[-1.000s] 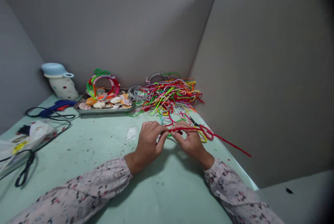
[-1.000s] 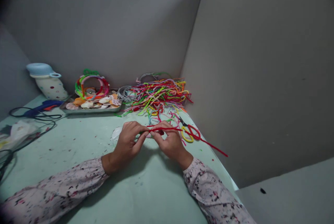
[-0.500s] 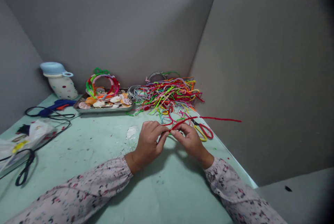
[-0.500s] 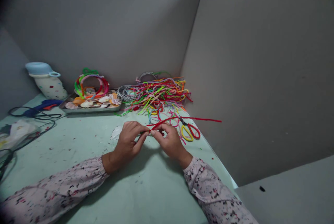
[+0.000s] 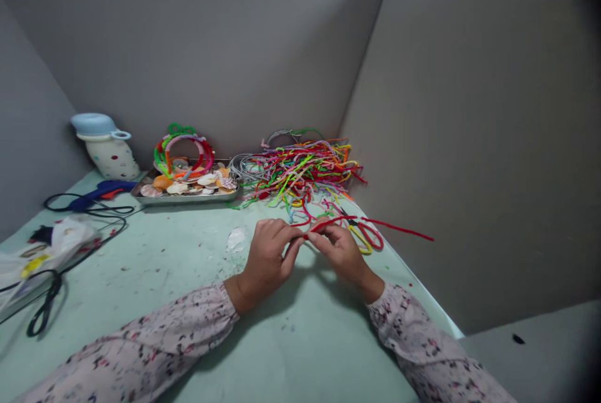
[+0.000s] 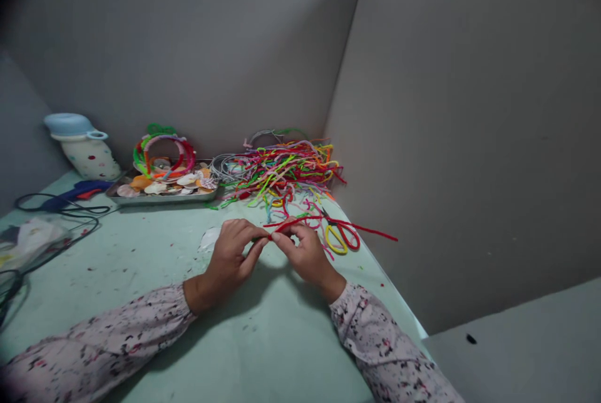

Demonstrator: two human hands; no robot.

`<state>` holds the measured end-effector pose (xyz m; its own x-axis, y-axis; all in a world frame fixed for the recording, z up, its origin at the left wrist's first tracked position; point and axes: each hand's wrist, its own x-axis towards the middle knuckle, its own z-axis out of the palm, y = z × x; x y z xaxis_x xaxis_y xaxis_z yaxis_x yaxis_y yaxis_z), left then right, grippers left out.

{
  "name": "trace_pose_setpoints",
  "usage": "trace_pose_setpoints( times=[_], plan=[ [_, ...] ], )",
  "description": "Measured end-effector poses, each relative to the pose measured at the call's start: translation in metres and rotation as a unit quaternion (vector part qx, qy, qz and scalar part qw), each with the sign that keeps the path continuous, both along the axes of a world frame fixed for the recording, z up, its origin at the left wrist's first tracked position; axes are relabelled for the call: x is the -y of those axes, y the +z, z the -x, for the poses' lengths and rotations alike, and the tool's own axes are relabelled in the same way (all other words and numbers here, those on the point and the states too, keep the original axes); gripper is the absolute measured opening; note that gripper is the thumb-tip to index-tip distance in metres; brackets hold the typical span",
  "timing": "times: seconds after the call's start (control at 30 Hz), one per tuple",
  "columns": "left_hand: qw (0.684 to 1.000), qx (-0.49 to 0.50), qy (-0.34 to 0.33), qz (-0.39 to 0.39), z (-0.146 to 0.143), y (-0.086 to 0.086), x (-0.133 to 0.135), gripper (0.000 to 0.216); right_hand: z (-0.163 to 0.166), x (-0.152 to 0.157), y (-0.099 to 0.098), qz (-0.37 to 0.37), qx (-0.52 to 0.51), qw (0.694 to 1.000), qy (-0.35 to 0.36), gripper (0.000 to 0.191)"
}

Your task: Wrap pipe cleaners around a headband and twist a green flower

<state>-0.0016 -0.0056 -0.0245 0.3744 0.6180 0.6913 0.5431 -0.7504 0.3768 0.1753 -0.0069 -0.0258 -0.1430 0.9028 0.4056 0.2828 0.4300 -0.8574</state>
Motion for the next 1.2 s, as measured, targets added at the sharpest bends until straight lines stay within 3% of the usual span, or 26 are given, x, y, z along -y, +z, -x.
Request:
trace_pose_setpoints(
  times=[0.7,1.2],
  plan=[
    [1.000,0.007,0.005,-0.008,0.0000,-0.0037,-0.0014,0.012,0.0043,0.0026,0.0060,-0.001,0.037,0.999,-0.027,0.021],
    [1.000,0.008,0.001,-0.018,-0.0005,-0.0046,-0.0016,0.012,0.0062,0.0038,0.0062,0.021,0.009,1.000,-0.016,0.025]
  ],
)
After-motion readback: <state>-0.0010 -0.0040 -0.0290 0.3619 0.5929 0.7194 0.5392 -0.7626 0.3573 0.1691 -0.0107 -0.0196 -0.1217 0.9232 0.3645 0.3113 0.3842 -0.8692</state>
